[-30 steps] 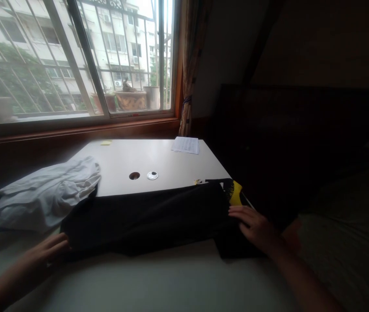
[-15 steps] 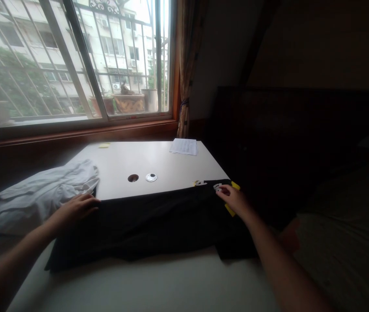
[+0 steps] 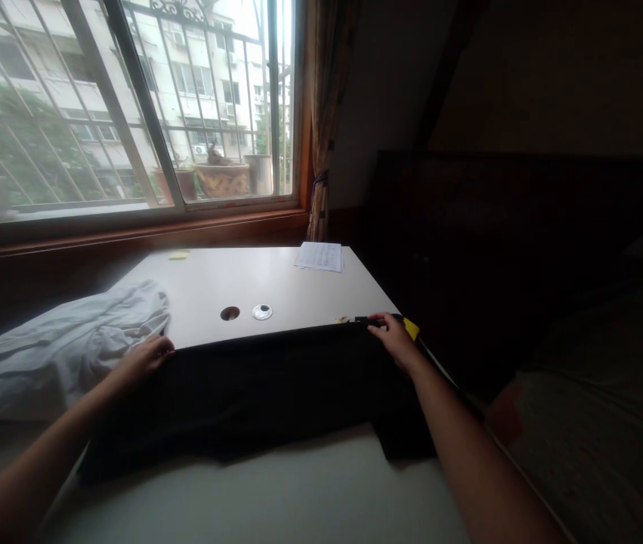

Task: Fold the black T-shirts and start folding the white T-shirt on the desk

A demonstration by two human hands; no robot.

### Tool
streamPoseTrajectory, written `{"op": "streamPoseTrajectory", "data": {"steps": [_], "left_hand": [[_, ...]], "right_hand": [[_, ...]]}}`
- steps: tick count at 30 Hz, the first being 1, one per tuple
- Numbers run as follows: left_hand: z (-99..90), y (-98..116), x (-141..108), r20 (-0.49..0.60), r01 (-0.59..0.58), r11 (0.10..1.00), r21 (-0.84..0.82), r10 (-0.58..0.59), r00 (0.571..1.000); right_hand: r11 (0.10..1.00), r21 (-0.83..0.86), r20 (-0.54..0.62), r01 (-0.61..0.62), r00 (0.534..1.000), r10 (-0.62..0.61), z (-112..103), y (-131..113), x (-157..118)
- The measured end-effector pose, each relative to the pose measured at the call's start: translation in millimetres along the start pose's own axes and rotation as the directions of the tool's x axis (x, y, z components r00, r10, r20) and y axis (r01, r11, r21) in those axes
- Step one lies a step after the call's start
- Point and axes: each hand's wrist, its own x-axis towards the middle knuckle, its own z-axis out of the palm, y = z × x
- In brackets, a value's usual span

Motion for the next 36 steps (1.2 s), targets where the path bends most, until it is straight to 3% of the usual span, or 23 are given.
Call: {"op": "streamPoseTrajectory", "data": {"steps": [5, 10, 13, 16, 20, 23, 25, 27, 29, 33, 36], "left_hand": [[12.4, 10, -13, -0.145, -0.019, 0.987, 0.158, 0.042, 0.989], [3.2, 19, -16, -0.193, -0.081, 0.963, 0.255, 0.133, 0.972], [-4.8, 41, -14, -0.158, -0.206, 0.951, 0.23, 0.245, 0.957], [-0.2, 81, -11, -0.08, -0.374, 0.906, 0.197, 0.395, 0.915], [30.2, 139, -1, 0.028, -0.473, 0.868, 0.153, 0.475, 0.88], [58.1, 165, 12, 0.063, -0.449, 0.885, 0.119, 0.445, 0.893], [72.0, 172, 20, 0.077, -0.416, 0.903, 0.108, 0.41, 0.909], [79.6, 170, 26, 0.071, -0.39, 0.915, 0.101, 0.384, 0.92], [80.7, 159, 28, 0.058, -0.361, 0.927, 0.102, 0.357, 0.932], [69.1, 115, 22, 0.071, -0.236, 0.961, 0.143, 0.228, 0.971], [56.6, 71, 11, 0.068, -0.137, 0.973, 0.186, 0.127, 0.99]], "right_hand": [[0.992, -0.121, -0.09, 0.041, 0.995, -0.052, 15, 6, -3], [0.976, -0.219, -0.131, 0.015, 0.99, -0.045, 14, 3, -7], [0.952, -0.307, -0.144, -0.005, 0.989, -0.041, 11, -2, -16], [0.868, -0.497, -0.128, 0.011, 0.988, -0.086, 14, -13, -33], [0.722, -0.649, 0.039, 0.241, 0.958, -0.285, 38, -43, -57], [0.69, -0.568, 0.282, 0.449, 0.893, -0.35, 68, -72, -65], [0.705, -0.479, 0.425, 0.523, 0.841, -0.334, 89, -88, -64], [0.732, -0.427, 0.506, 0.531, 0.811, -0.294, 104, -96, -59], [0.75, -0.44, 0.517, 0.494, 0.822, -0.238, 109, -94, -50], [0.743, -0.566, 0.418, 0.357, 0.901, -0.115, 91, -69, -29], [0.736, -0.606, 0.364, 0.302, 0.928, -0.081, 73, -49, -20]]}}
